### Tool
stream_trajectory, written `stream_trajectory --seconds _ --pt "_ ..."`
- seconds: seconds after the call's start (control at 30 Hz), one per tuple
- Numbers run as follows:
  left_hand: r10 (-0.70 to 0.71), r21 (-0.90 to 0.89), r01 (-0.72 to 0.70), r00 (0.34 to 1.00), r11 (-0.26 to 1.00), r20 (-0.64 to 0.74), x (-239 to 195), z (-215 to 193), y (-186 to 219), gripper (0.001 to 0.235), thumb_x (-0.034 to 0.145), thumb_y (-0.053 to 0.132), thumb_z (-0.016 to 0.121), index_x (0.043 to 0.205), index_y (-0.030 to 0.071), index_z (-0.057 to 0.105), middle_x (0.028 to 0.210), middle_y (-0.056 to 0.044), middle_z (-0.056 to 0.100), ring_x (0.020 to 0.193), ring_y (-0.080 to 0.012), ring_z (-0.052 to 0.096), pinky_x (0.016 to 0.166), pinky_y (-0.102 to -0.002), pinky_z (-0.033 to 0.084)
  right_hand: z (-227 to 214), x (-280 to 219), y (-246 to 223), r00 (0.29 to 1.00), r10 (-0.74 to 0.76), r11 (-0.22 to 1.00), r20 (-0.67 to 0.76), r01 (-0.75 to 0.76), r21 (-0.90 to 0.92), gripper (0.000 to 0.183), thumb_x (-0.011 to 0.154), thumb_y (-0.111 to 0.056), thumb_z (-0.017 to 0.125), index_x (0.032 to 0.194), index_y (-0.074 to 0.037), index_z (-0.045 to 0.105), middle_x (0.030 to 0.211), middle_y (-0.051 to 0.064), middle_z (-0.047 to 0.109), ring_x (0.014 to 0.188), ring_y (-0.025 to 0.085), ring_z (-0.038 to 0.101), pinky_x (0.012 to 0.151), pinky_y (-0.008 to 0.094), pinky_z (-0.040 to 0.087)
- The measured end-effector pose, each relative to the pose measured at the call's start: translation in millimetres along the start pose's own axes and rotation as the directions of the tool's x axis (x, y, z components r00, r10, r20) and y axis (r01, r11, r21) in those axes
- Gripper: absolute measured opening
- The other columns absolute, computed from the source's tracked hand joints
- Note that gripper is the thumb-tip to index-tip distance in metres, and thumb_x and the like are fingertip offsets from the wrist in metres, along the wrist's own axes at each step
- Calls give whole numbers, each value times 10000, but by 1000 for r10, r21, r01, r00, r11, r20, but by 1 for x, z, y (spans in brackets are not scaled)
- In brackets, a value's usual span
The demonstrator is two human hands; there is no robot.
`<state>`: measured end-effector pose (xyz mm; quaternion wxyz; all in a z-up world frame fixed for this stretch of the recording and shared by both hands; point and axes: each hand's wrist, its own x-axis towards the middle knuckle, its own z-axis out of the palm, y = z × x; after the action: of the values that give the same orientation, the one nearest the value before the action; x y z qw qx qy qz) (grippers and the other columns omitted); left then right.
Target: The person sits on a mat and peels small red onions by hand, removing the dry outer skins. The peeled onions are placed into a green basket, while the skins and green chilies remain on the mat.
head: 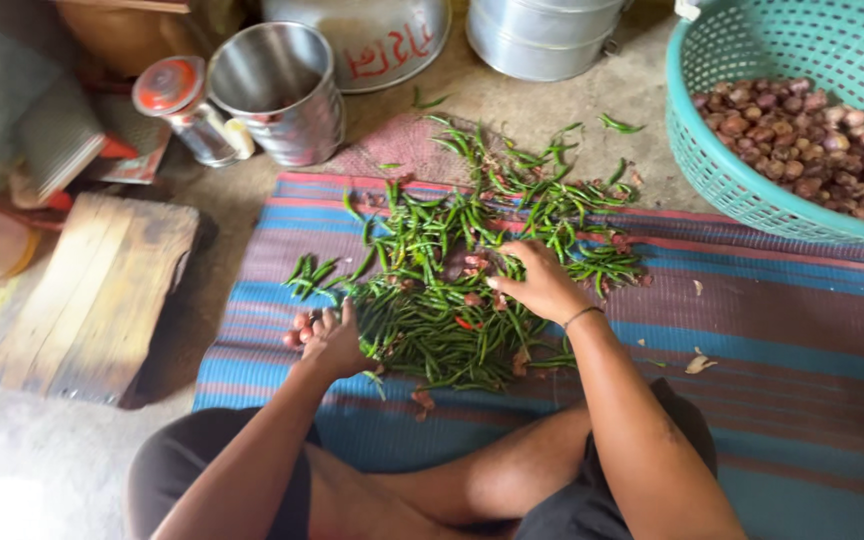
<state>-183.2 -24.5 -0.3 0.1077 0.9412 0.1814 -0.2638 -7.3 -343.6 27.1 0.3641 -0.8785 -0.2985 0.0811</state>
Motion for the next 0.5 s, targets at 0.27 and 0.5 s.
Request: stream_trajectory --seconds 0.27,0.5 --pt "82 88 -79 996 993 -29 9 18 0 1329 728 575 882 1613 -16 85 1522 -370 331 1392 -497 405 1120 -485 440 25 -50 -25 994 84 983 67 -71 -169 835 735 -518 858 1399 -124 537 1472 178 460 1389 392 413 1128 521 371" --pt "177 -124 -186 981 975 -78 4 25 19 1146 792 436 845 1626 101 134 1510 -319 372 1385 -465 434 1086 -511 471 74 -73 -83 994 -90 931 65 107 -348 1028 636 -544 900 1493 -214 438 1566 130 329 1453 405 288 1153 624 251"
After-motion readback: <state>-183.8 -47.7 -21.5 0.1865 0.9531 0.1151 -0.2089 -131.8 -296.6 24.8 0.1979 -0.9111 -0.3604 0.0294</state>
